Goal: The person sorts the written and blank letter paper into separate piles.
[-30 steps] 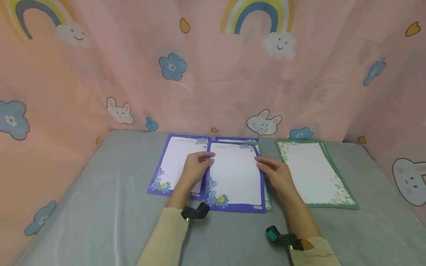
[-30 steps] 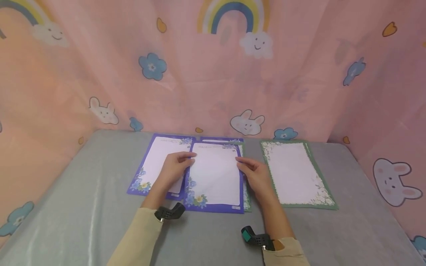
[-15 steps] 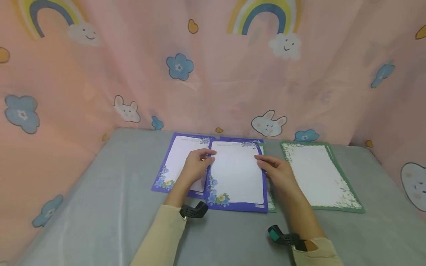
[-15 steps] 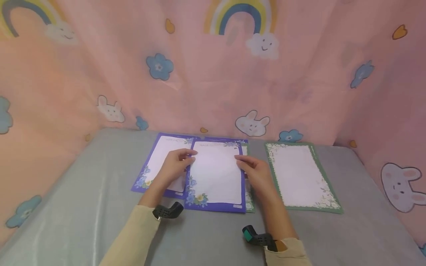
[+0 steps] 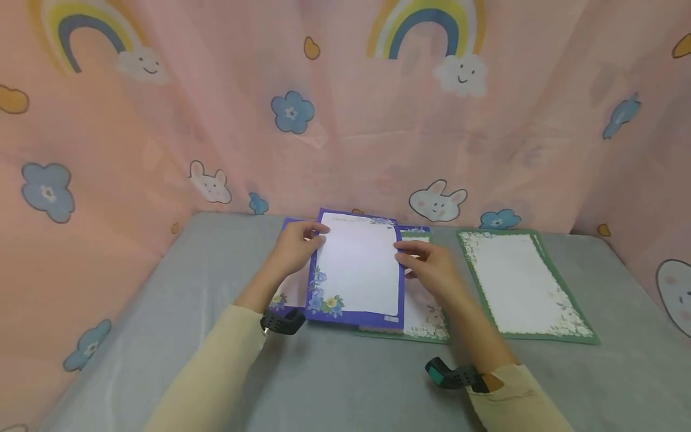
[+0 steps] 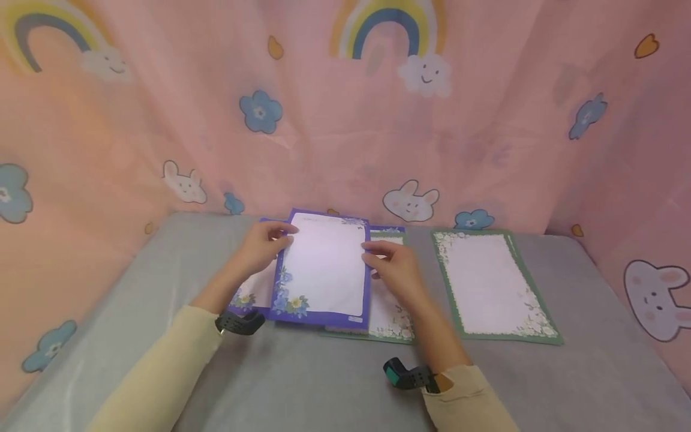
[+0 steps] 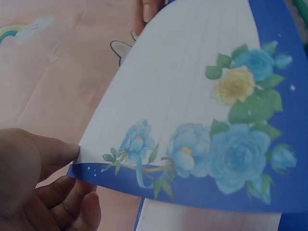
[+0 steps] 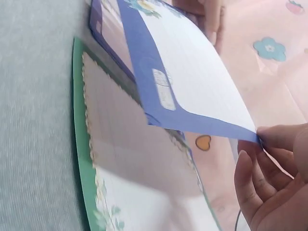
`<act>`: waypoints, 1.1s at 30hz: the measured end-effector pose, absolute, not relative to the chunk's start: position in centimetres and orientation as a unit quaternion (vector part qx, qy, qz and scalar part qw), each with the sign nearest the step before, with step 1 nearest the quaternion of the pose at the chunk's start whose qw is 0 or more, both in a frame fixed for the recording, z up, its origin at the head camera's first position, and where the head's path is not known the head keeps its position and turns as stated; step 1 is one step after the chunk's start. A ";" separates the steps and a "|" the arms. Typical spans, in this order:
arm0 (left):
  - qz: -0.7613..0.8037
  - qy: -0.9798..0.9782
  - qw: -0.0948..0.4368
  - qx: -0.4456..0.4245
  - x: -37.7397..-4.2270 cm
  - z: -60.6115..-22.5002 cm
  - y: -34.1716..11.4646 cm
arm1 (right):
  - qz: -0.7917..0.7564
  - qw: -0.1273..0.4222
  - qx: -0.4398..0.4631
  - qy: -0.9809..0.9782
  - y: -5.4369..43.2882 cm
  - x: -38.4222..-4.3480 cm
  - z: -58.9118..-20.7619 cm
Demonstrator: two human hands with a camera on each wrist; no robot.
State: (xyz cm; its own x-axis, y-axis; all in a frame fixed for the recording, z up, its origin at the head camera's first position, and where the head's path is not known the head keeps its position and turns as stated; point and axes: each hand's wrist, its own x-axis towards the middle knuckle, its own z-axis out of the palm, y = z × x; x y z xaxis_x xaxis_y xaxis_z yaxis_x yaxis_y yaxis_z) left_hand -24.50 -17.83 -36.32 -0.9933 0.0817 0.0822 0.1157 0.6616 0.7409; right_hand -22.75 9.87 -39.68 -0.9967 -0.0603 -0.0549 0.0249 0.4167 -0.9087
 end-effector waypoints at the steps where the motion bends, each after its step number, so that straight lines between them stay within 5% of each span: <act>1: -0.402 -0.914 0.022 -0.056 -24.5 -36.1 -18.0 | -0.542 0.039 -0.007 0.839 9.5 -22.8 -39.6; 33: -0.302 -0.952 0.040 -0.017 -27.0 -37.9 -23.0 | -0.529 0.081 -0.022 0.844 1.3 -24.4 -41.5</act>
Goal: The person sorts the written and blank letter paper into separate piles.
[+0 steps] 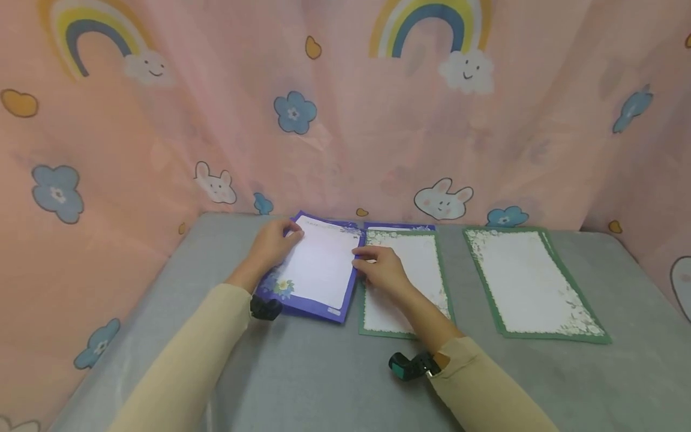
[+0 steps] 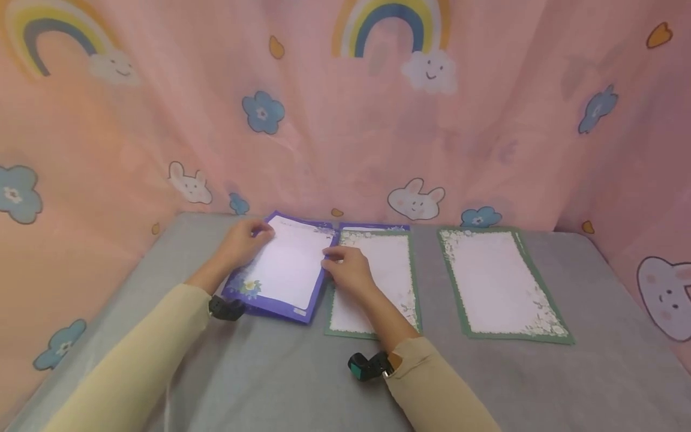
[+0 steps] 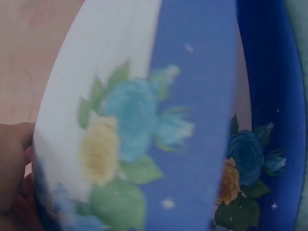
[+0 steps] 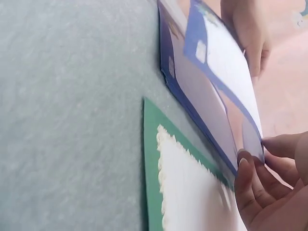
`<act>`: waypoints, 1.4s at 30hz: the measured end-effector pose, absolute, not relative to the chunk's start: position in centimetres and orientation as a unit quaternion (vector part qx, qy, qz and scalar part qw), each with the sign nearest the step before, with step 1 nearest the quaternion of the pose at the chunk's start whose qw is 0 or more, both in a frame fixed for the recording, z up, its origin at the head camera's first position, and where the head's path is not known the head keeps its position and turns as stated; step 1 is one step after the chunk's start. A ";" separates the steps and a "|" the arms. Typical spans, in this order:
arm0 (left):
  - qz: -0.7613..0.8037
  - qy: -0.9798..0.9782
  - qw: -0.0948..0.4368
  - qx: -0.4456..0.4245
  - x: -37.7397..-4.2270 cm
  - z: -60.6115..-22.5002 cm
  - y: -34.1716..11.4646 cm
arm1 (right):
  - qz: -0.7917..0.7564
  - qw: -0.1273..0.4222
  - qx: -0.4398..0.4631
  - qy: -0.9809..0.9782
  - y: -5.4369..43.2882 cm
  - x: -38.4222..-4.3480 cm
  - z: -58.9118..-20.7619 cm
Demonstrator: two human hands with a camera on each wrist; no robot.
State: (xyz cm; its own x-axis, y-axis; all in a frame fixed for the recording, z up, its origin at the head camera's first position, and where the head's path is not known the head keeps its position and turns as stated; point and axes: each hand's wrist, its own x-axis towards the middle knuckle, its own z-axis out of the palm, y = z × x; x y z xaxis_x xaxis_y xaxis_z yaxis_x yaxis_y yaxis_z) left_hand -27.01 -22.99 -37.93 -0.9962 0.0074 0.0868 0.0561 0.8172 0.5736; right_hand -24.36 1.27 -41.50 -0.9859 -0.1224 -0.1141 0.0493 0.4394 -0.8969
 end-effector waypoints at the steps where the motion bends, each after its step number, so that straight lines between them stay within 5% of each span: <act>1: -0.301 -0.953 0.036 -0.009 -27.1 -38.0 -23.1 | -0.525 0.082 -0.022 0.847 1.0 -24.4 -41.4; 31: -0.256 -0.962 -0.084 0.046 -28.0 -38.7 -23.6 | -0.451 0.120 -0.055 0.883 -1.5 -25.7 -41.5; 42: -0.243 -0.963 -0.104 0.046 -27.6 -38.6 -23.6 | -0.432 0.096 -0.074 0.894 -1.5 -25.9 -41.8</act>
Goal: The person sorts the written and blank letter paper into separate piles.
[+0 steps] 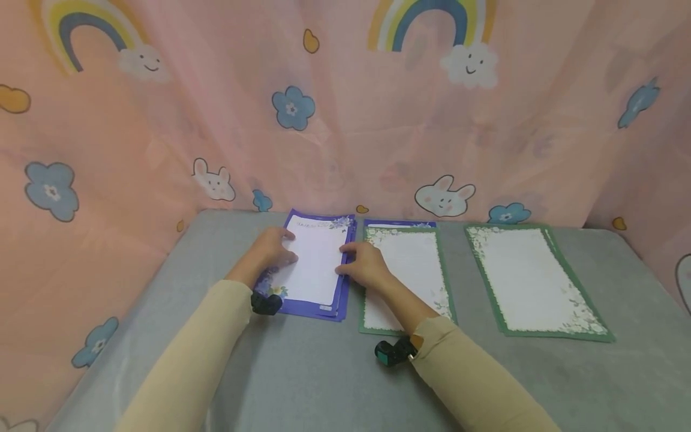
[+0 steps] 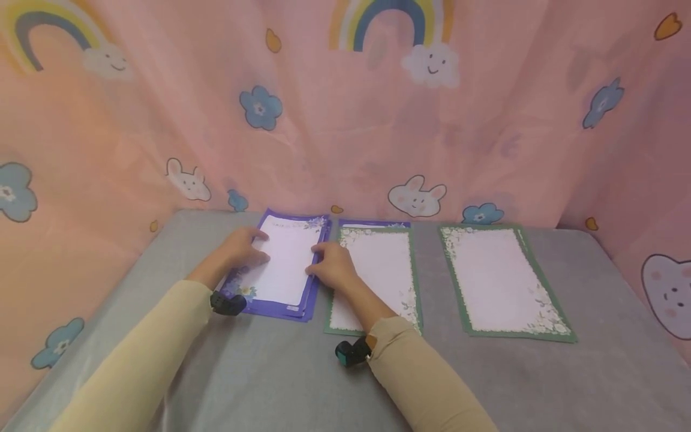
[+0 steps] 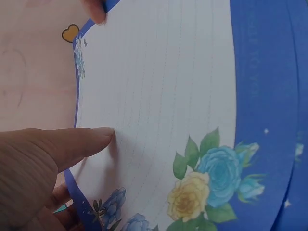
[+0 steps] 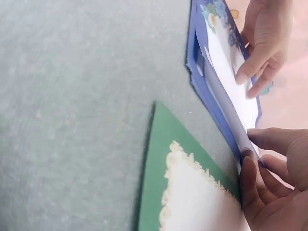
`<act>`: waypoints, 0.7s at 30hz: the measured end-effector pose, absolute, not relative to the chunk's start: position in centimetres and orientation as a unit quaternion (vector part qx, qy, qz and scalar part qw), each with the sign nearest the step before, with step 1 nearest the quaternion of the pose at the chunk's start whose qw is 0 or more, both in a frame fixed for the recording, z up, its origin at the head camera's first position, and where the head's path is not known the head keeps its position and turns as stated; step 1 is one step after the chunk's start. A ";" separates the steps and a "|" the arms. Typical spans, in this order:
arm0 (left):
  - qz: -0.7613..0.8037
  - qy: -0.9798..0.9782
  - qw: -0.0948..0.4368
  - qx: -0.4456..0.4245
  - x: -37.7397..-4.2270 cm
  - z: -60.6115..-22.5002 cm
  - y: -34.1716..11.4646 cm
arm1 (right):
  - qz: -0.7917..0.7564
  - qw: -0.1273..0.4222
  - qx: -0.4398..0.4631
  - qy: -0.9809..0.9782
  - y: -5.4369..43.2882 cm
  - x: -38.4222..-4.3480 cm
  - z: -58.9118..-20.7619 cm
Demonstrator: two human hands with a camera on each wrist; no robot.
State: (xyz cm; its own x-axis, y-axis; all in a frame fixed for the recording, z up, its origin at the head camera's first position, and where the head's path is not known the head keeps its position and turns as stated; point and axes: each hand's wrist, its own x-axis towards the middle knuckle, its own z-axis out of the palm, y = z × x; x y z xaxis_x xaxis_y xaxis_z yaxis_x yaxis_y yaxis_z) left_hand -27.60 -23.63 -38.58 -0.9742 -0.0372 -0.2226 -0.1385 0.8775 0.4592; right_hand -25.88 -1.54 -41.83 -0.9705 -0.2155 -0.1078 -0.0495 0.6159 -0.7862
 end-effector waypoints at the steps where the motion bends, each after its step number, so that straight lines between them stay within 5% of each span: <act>1: 0.247 0.962 0.104 -0.044 -27.6 -38.6 -23.7 | -0.430 0.093 -0.075 0.895 -1.6 -25.9 -41.9; 21: 0.222 0.973 0.050 -0.044 -26.8 -39.1 -24.5 | -0.338 0.052 -0.166 0.925 2.1 -24.8 -39.5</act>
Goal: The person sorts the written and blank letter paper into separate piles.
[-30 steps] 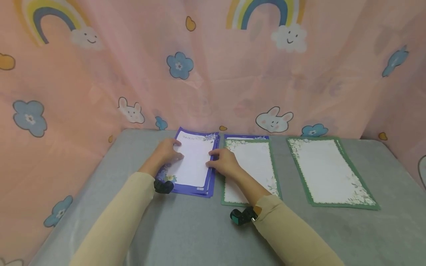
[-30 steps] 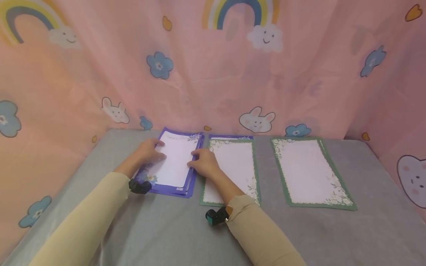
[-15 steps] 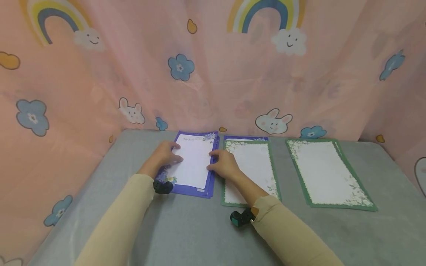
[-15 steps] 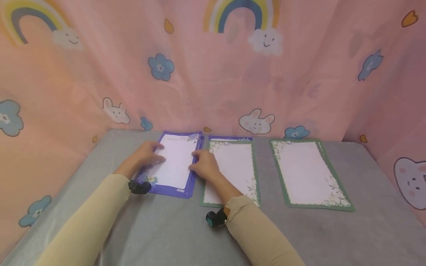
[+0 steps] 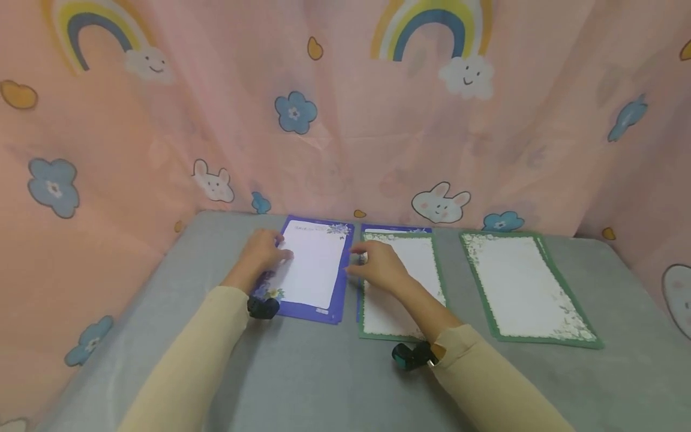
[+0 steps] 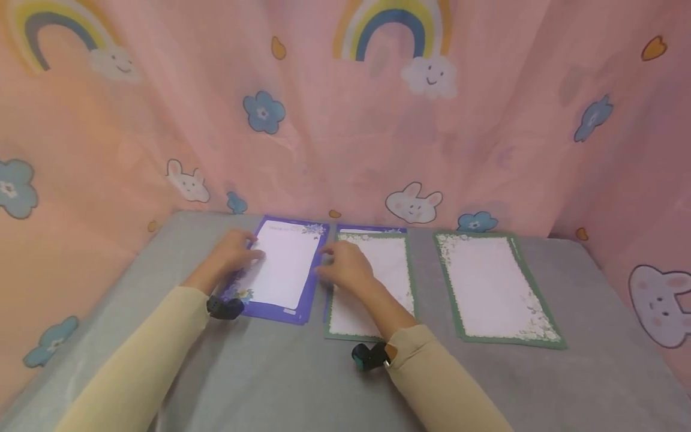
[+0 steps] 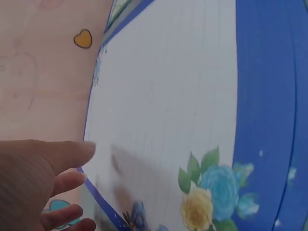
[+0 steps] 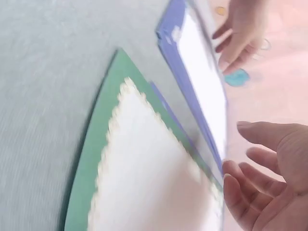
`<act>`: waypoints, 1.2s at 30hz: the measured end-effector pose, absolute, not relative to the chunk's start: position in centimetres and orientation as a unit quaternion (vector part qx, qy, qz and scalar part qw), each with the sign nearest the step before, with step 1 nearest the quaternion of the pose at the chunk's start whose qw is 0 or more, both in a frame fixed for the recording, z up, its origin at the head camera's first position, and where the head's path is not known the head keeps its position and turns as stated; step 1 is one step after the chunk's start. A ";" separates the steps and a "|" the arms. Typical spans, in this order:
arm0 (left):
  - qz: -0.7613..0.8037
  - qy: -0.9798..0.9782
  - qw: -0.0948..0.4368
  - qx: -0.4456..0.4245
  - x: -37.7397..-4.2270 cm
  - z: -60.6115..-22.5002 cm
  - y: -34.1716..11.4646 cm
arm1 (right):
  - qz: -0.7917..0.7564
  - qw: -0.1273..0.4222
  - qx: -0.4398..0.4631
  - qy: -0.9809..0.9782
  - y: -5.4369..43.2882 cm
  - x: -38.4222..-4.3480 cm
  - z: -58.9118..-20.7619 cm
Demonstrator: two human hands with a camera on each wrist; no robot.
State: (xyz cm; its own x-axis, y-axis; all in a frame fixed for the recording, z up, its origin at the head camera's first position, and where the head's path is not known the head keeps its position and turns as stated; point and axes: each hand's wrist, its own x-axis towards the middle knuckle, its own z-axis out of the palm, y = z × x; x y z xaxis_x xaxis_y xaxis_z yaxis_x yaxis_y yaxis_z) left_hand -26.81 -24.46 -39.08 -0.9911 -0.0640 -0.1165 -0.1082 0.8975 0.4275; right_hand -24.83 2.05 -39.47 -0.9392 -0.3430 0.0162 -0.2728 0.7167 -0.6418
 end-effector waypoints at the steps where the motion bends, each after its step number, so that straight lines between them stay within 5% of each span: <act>1: 0.218 0.974 0.042 -0.045 -26.7 -39.0 -24.3 | -0.345 0.050 -0.169 0.922 2.5 -24.8 -39.4; 15: 0.271 0.962 -0.005 0.041 -25.5 -38.1 -19.4 | -0.378 -0.012 -0.134 0.916 9.9 -23.6 -39.2; 36: 0.495 0.867 0.000 0.047 -22.9 -39.4 -14.1 | -0.325 -0.001 -0.088 0.941 17.4 -21.2 -39.7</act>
State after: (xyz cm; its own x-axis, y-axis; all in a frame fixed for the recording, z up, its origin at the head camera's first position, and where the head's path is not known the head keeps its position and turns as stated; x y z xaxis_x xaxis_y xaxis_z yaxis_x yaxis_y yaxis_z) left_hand -22.89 -14.05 -39.45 -0.9956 0.0811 0.0470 0.0817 0.5046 0.8595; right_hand -21.17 17.35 -39.72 -0.9844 -0.1655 0.0597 -0.1671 0.7728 -0.6123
